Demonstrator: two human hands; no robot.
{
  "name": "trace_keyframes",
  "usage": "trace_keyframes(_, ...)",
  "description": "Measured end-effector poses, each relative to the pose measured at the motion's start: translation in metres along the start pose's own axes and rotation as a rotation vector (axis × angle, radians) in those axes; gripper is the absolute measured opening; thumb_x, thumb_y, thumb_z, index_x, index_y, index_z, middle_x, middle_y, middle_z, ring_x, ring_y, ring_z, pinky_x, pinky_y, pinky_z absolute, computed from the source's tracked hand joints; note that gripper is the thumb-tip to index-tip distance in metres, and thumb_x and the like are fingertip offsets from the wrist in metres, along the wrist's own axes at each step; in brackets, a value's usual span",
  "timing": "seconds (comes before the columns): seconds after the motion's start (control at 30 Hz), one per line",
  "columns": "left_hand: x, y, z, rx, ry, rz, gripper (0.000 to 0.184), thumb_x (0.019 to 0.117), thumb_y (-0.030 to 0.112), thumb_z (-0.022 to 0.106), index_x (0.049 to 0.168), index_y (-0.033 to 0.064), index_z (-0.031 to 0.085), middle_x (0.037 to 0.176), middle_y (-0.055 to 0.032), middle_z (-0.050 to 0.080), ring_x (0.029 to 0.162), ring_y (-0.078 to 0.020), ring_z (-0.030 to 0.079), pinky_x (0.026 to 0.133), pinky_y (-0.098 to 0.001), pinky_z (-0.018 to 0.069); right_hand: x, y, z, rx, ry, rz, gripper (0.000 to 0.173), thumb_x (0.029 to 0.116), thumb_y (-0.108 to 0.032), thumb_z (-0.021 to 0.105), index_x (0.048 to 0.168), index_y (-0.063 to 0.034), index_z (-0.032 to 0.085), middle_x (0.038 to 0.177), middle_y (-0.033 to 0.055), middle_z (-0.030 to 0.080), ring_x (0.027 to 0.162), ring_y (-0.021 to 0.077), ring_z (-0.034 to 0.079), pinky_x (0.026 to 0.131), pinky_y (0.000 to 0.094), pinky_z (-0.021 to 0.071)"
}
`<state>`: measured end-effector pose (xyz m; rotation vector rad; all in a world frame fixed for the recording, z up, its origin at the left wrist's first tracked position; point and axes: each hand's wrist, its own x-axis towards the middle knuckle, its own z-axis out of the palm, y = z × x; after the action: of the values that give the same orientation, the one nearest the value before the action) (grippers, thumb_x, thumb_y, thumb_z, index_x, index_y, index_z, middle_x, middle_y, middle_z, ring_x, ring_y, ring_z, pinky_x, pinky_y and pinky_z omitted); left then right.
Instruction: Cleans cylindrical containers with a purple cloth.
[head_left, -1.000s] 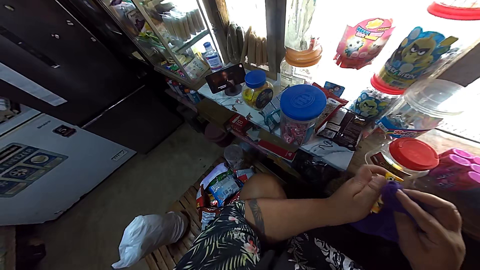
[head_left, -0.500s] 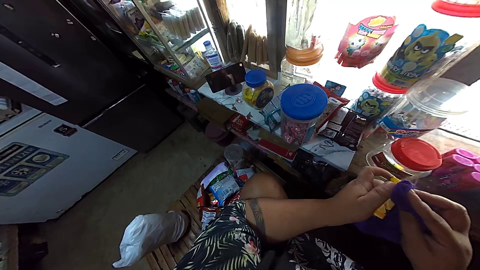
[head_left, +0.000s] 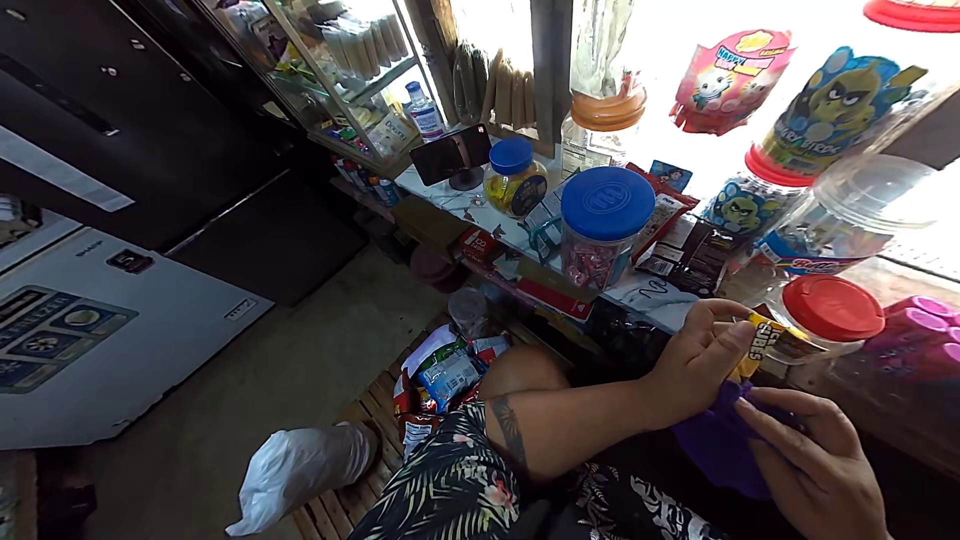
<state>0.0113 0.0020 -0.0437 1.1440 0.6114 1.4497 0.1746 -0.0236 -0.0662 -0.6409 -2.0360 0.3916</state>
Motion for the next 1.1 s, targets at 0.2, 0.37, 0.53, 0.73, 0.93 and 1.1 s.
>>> trace_keyframes(0.2,-0.001,0.0,0.002,-0.042,-0.005,-0.024,0.029,0.1076,0.013,0.035,0.128,-0.0068,0.039,0.093,-0.0005,0.056,0.08,0.0026,0.056,0.077,-0.0183,0.0484,0.0,0.0,-0.002,0.011,-0.019,0.011,0.028,0.1038,-0.015,0.053,0.125,-0.0235,0.069,0.124,-0.0021,0.056,0.123,0.0005,0.05,0.106,0.0135,0.0382)
trace_keyframes(0.37,0.0,-0.003,0.003,-0.063,-0.001,-0.044,0.028,0.1076,0.013,0.035,0.128,-0.0056,0.04,0.095,-0.0002,0.056,0.081,0.0027,0.056,0.077,-0.0182,0.0486,-0.001,0.001,-0.004,0.011,-0.027,0.019,0.029,0.1036,-0.015,0.052,0.125,-0.0233,0.069,0.124,-0.0017,0.056,0.123,0.0011,0.05,0.107,0.014,0.0376)
trace_keyframes(0.53,0.001,-0.004,0.004,-0.093,-0.009,-0.059,0.028,0.1069,0.012,0.036,0.128,-0.006,0.04,0.094,0.0003,0.058,0.084,0.0023,0.057,0.08,-0.0191,0.0489,-0.002,0.002,-0.005,0.016,-0.027,0.021,0.029,0.1035,-0.014,0.053,0.125,-0.0235,0.069,0.124,-0.0019,0.056,0.123,0.001,0.05,0.107,0.014,0.038)
trace_keyframes(0.73,0.001,-0.002,0.004,-0.082,-0.004,-0.071,0.029,0.1072,0.013,0.035,0.128,-0.007,0.04,0.098,-0.0018,0.057,0.086,0.0016,0.057,0.082,-0.0199,0.0491,-0.001,0.003,-0.005,0.013,-0.034,0.016,0.029,0.1041,-0.016,0.052,0.126,-0.0237,0.068,0.124,-0.0016,0.056,0.123,0.0016,0.05,0.107,0.0146,0.0378)
trace_keyframes(0.93,-0.001,-0.005,0.006,-0.062,-0.032,-0.06,0.03,0.1072,0.013,0.035,0.128,-0.0074,0.04,0.095,-0.0011,0.056,0.084,0.0016,0.056,0.08,-0.0197,0.0489,-0.001,0.004,-0.006,-0.033,0.023,0.003,0.029,0.1035,-0.013,0.052,0.126,-0.0203,0.068,0.125,-0.001,0.056,0.124,0.0016,0.049,0.109,0.0151,0.0361)
trace_keyframes(1.1,-0.009,-0.009,0.011,0.062,-0.104,-0.036,0.033,0.1079,0.012,0.036,0.129,-0.0125,0.043,0.089,-0.0056,0.059,0.079,-0.002,0.057,0.078,-0.0225,0.0501,0.002,0.009,-0.015,-0.116,0.148,0.044,0.029,0.1028,-0.011,0.053,0.128,-0.013,0.067,0.125,0.0018,0.057,0.123,0.0003,0.049,0.108,0.0142,0.0356)
